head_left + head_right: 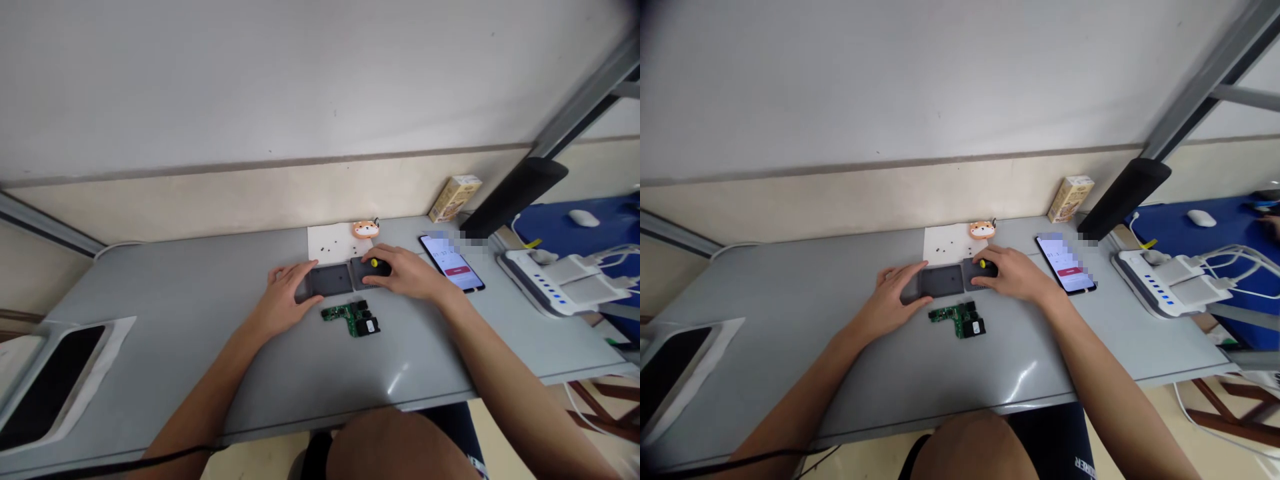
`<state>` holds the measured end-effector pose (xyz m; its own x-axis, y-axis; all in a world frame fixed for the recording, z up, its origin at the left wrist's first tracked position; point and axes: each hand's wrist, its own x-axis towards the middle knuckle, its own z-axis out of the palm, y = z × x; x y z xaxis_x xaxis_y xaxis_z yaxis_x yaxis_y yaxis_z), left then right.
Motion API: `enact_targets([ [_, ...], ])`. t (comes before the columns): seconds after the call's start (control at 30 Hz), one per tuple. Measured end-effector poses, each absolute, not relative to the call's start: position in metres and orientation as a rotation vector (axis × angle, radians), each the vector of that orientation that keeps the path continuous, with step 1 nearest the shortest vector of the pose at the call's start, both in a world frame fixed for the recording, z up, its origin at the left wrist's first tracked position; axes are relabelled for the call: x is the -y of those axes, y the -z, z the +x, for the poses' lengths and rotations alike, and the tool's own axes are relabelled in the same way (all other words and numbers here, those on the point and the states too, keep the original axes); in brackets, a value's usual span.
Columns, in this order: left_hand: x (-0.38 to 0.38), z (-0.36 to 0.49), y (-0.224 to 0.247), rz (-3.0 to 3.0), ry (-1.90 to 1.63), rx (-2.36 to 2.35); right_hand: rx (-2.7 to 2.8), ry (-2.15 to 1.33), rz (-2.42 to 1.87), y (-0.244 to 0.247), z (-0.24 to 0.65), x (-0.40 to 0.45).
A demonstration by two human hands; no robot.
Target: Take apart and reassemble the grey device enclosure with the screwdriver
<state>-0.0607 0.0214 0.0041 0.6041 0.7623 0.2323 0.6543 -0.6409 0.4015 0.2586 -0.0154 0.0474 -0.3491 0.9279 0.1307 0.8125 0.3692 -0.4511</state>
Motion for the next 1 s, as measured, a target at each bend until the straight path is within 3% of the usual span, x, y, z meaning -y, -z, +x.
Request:
enact_targets([
  [0.23,-0.010,-0.054,-0.013,2.686,-0.594,-1.126,2.207,-0.316,-1.589,-0.039,0.254,0.010],
  [0.47,0.011,-0.034,-0.007,2.893,-0.482,-0.770,2.199,-0.195,-1.613,-0.029,0.250,0.007],
  [1.0,0.007,-0.032,-0.012,2.794,-0.541,-0.984,2.195,-0.247,-1.599,-0.029,0.253,0.005],
])
